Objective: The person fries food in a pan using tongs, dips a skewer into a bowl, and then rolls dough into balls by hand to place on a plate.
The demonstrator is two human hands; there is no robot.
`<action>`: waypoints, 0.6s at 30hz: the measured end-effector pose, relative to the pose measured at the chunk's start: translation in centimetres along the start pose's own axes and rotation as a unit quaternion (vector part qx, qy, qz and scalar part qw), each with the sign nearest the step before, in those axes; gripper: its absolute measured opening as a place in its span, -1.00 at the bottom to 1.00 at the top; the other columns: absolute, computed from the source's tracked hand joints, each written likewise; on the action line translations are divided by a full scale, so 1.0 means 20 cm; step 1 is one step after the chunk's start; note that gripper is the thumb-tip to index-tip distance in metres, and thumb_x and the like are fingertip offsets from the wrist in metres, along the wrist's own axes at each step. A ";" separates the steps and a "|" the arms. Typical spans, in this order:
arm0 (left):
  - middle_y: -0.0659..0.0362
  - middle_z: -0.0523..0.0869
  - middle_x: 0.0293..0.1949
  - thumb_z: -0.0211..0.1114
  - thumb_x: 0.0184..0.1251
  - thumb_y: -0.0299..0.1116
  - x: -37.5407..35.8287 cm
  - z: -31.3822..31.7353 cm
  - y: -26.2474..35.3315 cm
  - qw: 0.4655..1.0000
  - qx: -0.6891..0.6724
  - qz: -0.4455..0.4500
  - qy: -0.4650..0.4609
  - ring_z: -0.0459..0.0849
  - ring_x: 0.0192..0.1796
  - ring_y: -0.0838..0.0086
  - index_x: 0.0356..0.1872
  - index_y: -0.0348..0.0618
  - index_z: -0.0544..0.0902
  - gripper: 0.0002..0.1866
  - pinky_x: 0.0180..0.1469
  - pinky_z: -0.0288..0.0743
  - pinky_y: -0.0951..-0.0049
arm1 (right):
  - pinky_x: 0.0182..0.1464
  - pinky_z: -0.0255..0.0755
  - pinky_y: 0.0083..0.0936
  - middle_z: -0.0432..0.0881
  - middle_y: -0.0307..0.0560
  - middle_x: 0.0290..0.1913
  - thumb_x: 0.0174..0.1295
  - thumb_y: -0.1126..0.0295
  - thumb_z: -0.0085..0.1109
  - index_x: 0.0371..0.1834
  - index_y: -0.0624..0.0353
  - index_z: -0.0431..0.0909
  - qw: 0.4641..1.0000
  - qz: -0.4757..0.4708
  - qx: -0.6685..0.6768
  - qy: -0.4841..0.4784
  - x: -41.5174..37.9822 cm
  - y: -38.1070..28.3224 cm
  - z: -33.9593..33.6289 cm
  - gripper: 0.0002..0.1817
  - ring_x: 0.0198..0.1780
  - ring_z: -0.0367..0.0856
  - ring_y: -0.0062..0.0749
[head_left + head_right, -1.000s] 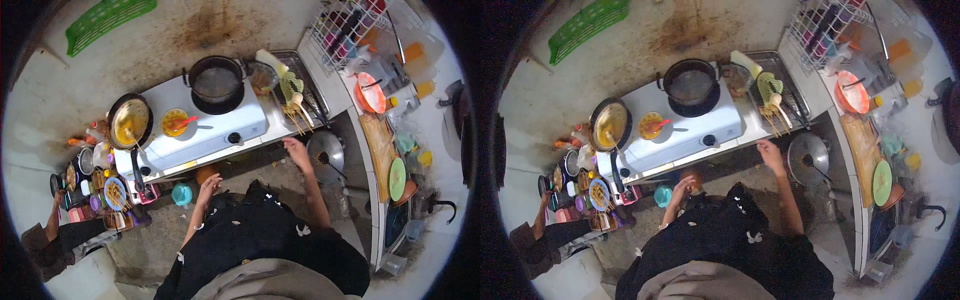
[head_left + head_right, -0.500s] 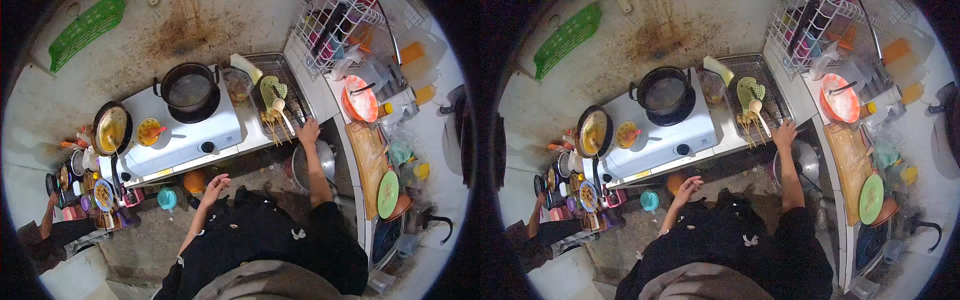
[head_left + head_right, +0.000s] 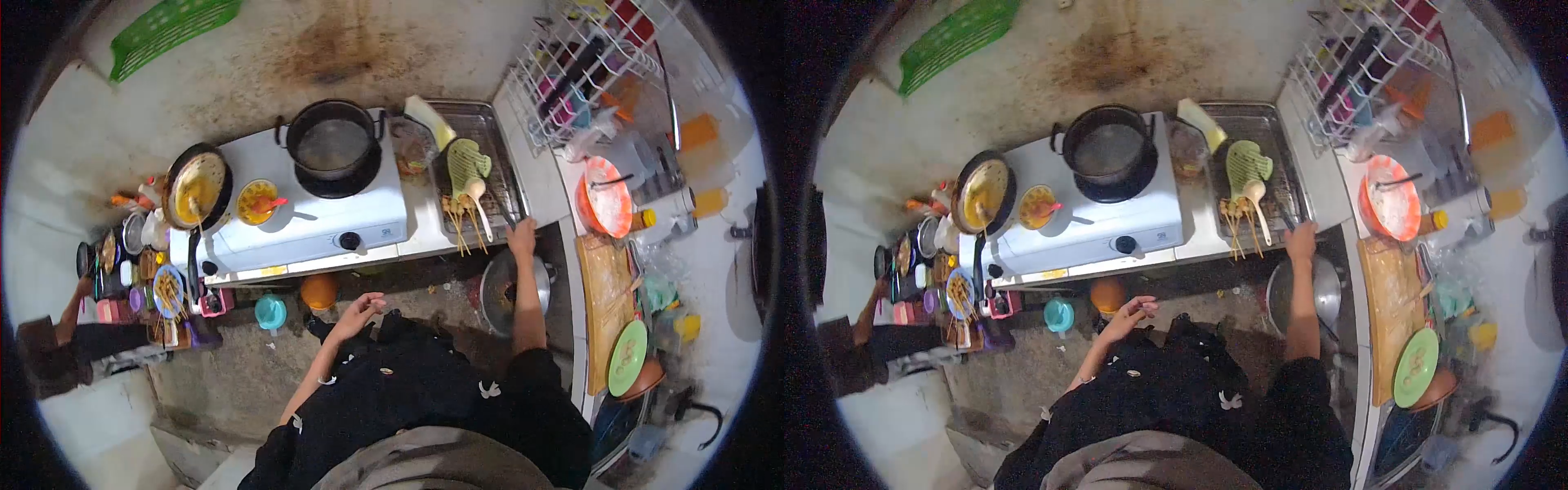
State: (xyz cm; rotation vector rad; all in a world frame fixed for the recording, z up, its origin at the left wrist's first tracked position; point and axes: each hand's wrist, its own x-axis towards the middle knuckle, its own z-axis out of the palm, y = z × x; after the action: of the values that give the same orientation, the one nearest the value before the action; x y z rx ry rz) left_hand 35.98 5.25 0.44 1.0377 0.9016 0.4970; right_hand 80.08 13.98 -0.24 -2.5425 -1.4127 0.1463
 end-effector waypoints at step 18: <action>0.22 0.59 -0.07 0.03 0.32 -0.26 -1.04 -0.64 -0.29 0.947 -0.107 -0.060 0.296 0.52 -0.05 0.56 0.11 -0.21 0.38 -0.61 -0.09 0.33 0.61 | 0.30 -0.02 -0.33 0.25 0.20 0.23 0.12 0.15 0.15 0.25 0.33 0.15 0.911 -0.170 0.375 0.024 -0.93 -1.43 -0.53 -0.30 0.26 0.20 -0.12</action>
State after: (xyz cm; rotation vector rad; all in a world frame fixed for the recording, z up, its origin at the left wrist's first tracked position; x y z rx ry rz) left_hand 13.45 -5.73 0.86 0.6298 1.3970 0.8070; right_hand 48.72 11.19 16.69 -1.6493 -1.3969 0.4606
